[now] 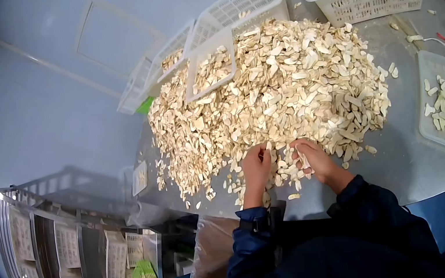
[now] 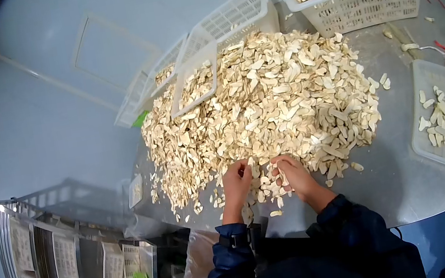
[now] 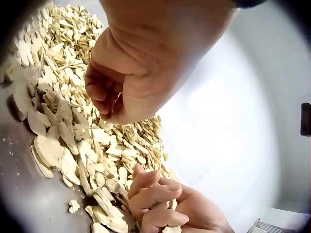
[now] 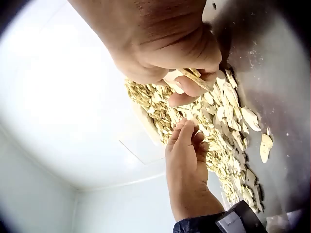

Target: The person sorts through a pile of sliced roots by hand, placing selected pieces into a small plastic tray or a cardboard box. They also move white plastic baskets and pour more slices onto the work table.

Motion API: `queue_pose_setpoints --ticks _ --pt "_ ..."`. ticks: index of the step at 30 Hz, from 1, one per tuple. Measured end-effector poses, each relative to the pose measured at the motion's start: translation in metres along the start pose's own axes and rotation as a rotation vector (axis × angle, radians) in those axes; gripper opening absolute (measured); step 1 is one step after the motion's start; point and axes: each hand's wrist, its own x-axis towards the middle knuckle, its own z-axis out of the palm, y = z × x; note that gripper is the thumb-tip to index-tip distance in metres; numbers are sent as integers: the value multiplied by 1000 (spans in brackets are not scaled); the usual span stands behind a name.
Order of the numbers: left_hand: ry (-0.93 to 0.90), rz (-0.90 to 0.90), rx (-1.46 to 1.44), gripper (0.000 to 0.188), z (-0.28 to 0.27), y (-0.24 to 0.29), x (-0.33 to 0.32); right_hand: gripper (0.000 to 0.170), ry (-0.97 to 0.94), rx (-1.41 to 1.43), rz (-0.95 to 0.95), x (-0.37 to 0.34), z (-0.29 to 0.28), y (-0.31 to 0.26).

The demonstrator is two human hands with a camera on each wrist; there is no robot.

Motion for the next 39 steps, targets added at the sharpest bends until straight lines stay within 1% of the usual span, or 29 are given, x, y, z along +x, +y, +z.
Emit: queue_pose_setpoints --ticks 2,4,5,6,7,8,9,11,13,14,17,18,20,23,24,27,28,31,32,35,36,39 --pt "-16 -4 -69 19 4 -8 -3 33 11 0 -2 -1 0 -1" --pt "-90 -27 -179 20 1 10 -11 34 16 -7 13 -5 4 -5" --pt "-125 -42 -234 21 -2 22 -17 34 -12 20 30 -4 5 -3" --pt "-158 15 -266 20 -4 32 -21 34 -39 46 46 -3 5 -3" --pt "-171 34 -320 19 -6 38 -24 34 -66 73 62 -2 5 -3" --pt "-184 54 -373 18 -8 43 -26 30 -119 125 27 -4 5 -4" --pt "-198 75 -425 17 -8 45 -27 28 -107 97 15 -4 4 -3" --pt "-177 64 -302 15 -3 34 -34 25 -85 48 -15 -3 1 -4" --pt "-177 41 -205 16 5 31 -45 22 -31 92 8 -3 1 -6" --pt "-181 87 -135 18 9 29 -51 21 -6 113 22 -3 1 -6" --pt "-321 85 83 22 3 56 -56 21 -11 184 -7 0 0 -3" --pt "-317 93 123 22 7 51 -57 20 5 160 -7 -3 3 -7" --pt "-279 57 92 23 10 40 -59 20 39 112 -9 -12 10 -17" --pt "-212 34 78 24 7 31 -61 21 -28 38 -3 -8 7 -12" --pt "-188 31 79 24 3 29 -62 22 -22 12 4 -7 6 -11" --pt "-117 -41 87 23 -7 20 -66 23 -20 -55 27 -5 5 -7" --pt "-101 -117 28 23 -12 20 -68 23 -26 -69 38 -4 5 -6" --pt "-40 -185 38 23 -20 9 -62 24 -41 -104 57 -6 7 -4" --pt "-63 -202 14 22 -21 8 -61 25 -50 -117 61 -6 10 -5" --pt "-28 -135 -556 19 -23 35 -55 30 -154 37 123 -8 11 -5" --pt "-60 -123 -597 18 -27 40 -53 34 -213 43 92 -9 12 -6" --pt "-4 -49 -281 17 -26 37 -42 31 -118 -22 82 -16 16 -15"
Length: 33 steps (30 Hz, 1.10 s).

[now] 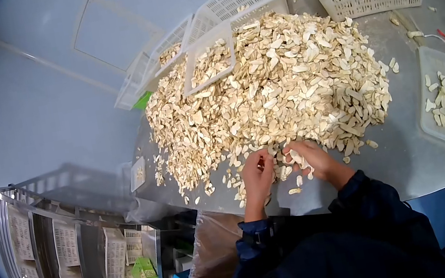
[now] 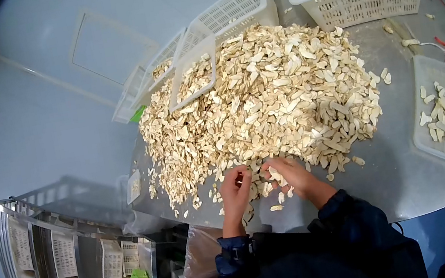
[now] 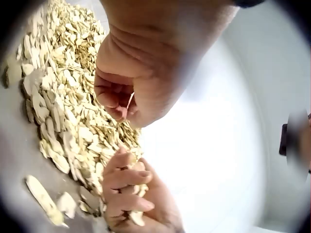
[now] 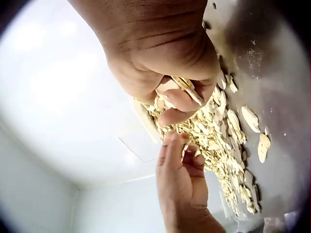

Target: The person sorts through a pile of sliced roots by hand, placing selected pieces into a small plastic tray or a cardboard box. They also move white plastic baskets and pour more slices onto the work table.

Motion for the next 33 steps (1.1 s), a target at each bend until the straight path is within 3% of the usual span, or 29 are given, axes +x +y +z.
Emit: queue_pose_setpoints --ticks 3,10,14,20,23,26,33 --pt "-52 164 300 17 9 -18 1 27 10 -47 -40 7 -8 4" --pt "-262 -12 451 25 12 -7 -26 23 69 -36 -32 8 -10 4" --pt "-152 98 401 28 7 -35 -35 23 82 -39 -25 10 -10 6" --pt "-148 -262 100 26 -5 -28 -41 24 89 -55 -36 8 -9 6" --pt "-151 -356 -292 26 -3 -53 -43 26 96 -149 -50 12 -9 11" --pt "-159 -385 -458 27 1 -55 -42 28 27 -276 -75 14 -9 18" --pt "-148 -396 -531 28 9 -43 -42 29 -45 -399 -197 15 -8 30"
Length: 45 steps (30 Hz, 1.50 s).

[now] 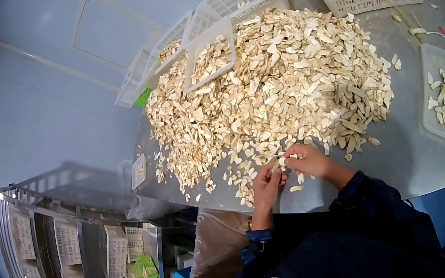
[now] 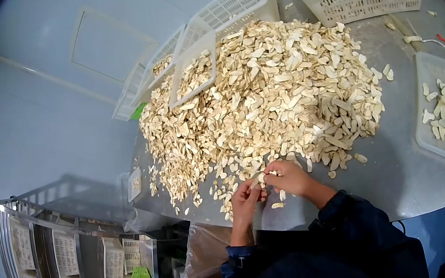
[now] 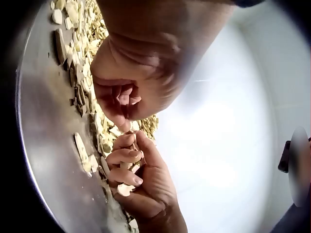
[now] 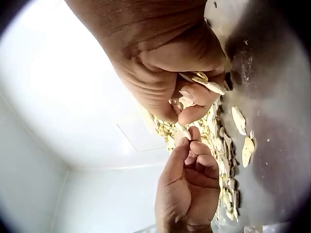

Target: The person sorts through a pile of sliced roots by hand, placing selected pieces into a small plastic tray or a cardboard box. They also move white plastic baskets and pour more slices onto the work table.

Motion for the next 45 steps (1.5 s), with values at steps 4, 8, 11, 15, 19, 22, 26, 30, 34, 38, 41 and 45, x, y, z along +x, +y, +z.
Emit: queue_pose_setpoints --ticks 4,8,11,15,19,22,26,30,34,38,41,45 --pt "6 -48 -65 28 4 3 0 30 -4 -27 5 -2 1 -3" --pt "9 -91 -124 27 7 2 1 31 -7 7 25 -3 1 -7" --pt "103 -143 -152 23 12 11 -1 30 6 -7 26 -3 0 -7" --pt "149 -123 -242 27 2 2 1 29 34 -19 4 -2 1 -3" --pt "118 -103 -269 27 1 2 -1 29 44 -22 -32 1 2 2" --pt "75 -100 -182 24 12 10 -5 28 26 -12 5 -3 3 -8" --pt "-47 -46 -73 20 11 5 -6 27 1 14 41 -8 3 -20" --pt "-75 -5 -74 20 10 1 -7 27 -1 13 39 -3 1 -12" --pt "-126 -22 -28 20 8 1 -9 28 30 21 -4 -2 6 -8" --pt "-230 -13 2 19 7 1 -11 31 -18 32 33 -2 2 -8" --pt "-168 -11 76 18 -3 3 -12 29 1 140 115 -3 -1 -14" --pt "209 259 637 16 -25 3 3 23 60 394 147 -7 -2 -29"
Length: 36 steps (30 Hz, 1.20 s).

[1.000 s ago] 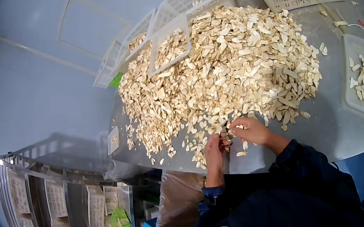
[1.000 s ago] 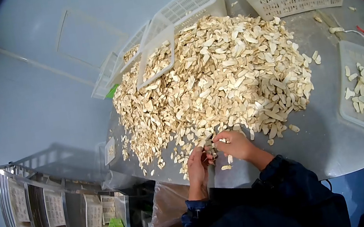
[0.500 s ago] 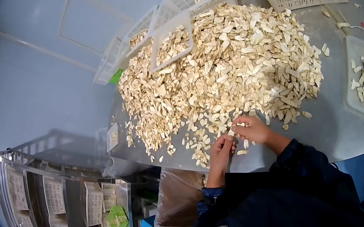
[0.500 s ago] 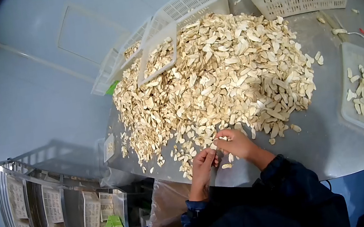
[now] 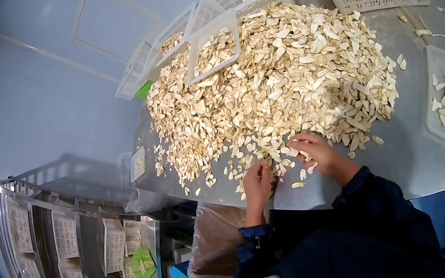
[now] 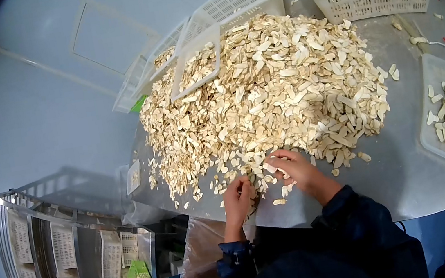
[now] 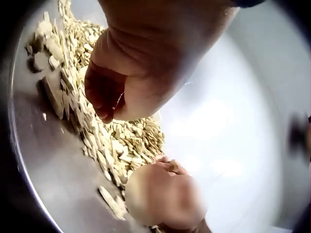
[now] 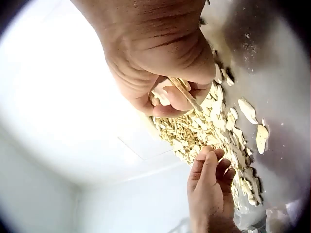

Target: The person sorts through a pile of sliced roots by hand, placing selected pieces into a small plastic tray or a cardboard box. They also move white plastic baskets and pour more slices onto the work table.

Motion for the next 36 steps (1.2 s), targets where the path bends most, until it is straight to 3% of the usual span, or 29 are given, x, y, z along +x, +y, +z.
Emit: queue_pose_setpoints --ticks 1,4,8,12,14,19,25,28,31,36 --pt "109 97 109 12 0 6 3 21 -61 124 -6 5 -7 6" --pt "121 281 386 11 4 12 17 23 -49 281 -9 1 -7 5" --pt "75 232 325 14 24 21 21 21 44 262 56 6 -9 5" --pt "40 301 459 18 26 16 28 17 -9 160 33 6 -11 7" --pt "4 183 275 19 27 -8 30 12 -15 138 45 4 -8 4" --pt "-84 -183 -278 24 11 10 23 17 -33 26 43 8 -7 10" --pt "-135 -261 -634 28 13 11 18 26 -11 -260 -57 20 -11 30" --pt "-244 -126 -651 25 12 28 15 28 -46 -330 -43 12 -3 21" --pt "-224 -61 -552 23 12 26 16 27 -108 -304 -3 6 1 21" --pt "-54 -106 -479 19 -2 6 22 26 -62 -159 62 4 -3 13"
